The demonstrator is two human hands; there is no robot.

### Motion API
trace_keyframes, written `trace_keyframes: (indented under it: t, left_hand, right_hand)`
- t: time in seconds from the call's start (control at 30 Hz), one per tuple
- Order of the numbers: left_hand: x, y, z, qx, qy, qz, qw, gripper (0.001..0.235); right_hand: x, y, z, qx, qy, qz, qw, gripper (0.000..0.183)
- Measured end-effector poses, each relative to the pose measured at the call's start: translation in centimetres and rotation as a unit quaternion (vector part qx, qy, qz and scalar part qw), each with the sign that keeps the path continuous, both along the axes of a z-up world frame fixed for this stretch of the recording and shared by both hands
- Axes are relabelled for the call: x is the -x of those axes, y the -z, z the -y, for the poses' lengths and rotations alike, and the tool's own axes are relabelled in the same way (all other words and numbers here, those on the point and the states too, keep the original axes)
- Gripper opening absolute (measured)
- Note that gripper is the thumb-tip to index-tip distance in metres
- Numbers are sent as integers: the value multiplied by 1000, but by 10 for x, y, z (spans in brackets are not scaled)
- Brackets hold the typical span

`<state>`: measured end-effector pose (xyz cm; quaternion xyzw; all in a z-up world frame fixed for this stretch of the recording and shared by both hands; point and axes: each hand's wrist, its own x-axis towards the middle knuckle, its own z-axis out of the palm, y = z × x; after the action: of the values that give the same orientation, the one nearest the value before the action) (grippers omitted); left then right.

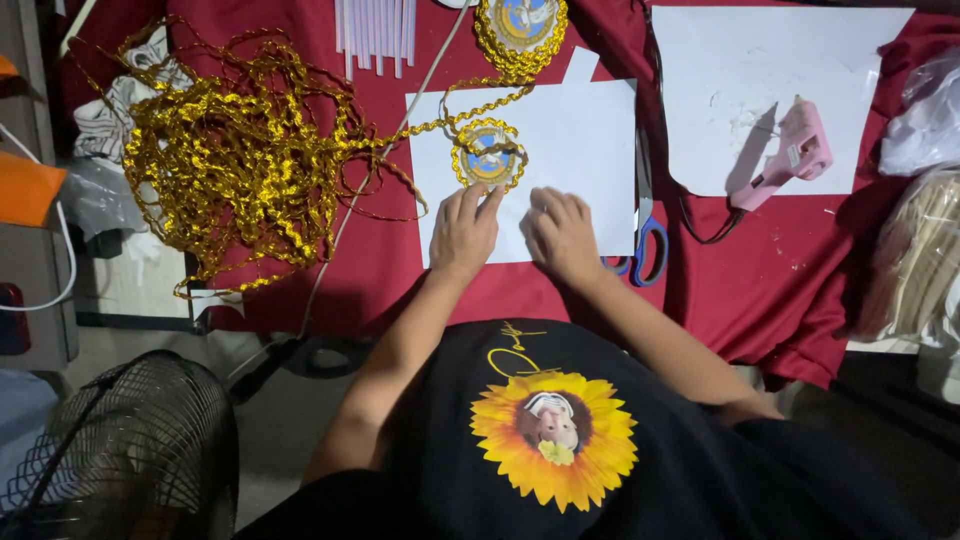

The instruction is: Assembling decorative badges by gluing gold tinsel trim around printed circular logos using a glue gun.

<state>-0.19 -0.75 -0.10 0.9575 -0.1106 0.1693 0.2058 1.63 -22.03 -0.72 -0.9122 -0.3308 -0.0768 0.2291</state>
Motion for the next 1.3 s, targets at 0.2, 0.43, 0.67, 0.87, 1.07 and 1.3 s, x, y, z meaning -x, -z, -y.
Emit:
trace_keyframes:
  t: [0.2, 0.43, 0.67, 0.87, 1.07, 1.3]
  left_hand:
    - [2, 6, 1, -11, -5, 19, 1000, 37]
    - [2, 7, -1, 1, 7, 21, 1000, 38]
    - [3, 7, -1, -1, 1, 10, 1000, 38]
    - [3, 6, -3, 0, 4, 15, 1000, 39]
    - [4, 9, -1, 12, 1, 8, 1000, 39]
    - [4, 12, -2, -14, 10, 28, 999, 34]
  right_hand:
    - [3, -10, -7, 78, 7, -1, 997, 53]
    - [-36, 4, -12, 125, 95, 30, 987, 55]
    - [-46, 12, -2, 91, 91, 54, 990, 47]
    - [-39, 37, 1, -7, 0, -27, 1000, 47]
    - [-39, 1, -23, 71, 44, 46, 995, 54]
    - [-38, -2, -26, 77, 65, 33, 994, 56]
